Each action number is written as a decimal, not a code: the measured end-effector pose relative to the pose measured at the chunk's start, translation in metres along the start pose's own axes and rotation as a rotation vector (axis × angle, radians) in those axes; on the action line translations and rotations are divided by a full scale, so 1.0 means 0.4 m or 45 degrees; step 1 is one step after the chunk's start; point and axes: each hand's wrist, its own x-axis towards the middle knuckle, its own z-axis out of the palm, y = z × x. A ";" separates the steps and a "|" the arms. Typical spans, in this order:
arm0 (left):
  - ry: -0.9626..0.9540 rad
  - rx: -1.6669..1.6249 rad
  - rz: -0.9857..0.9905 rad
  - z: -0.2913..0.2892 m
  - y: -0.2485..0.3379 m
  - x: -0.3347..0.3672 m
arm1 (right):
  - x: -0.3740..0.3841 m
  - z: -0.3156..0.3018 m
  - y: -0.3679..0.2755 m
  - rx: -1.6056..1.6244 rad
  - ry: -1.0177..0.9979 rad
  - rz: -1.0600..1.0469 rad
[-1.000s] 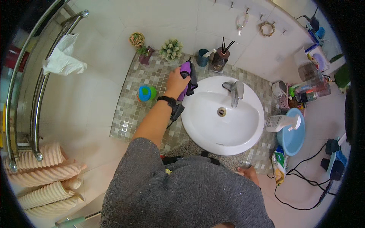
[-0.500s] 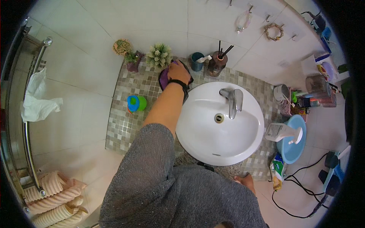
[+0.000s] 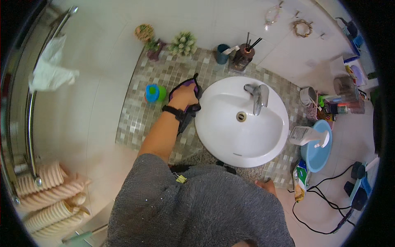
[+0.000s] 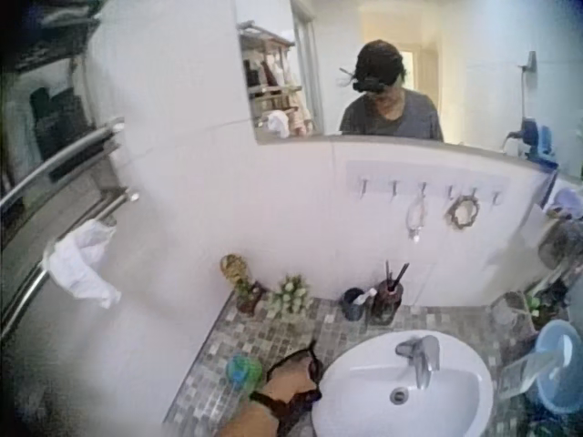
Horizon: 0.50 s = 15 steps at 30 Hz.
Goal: Cleaning a bathroom sink area, wall switches, and mirror.
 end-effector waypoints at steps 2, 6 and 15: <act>-0.035 -0.040 0.008 0.035 -0.036 -0.108 | -0.014 0.004 0.006 0.255 0.104 -0.198; -0.102 -0.028 -0.096 0.102 -0.101 -0.309 | 0.138 0.036 0.103 -0.110 0.022 -0.229; 0.184 -0.046 -0.369 0.258 -0.381 -0.618 | 0.284 0.038 0.139 -0.772 0.075 -0.079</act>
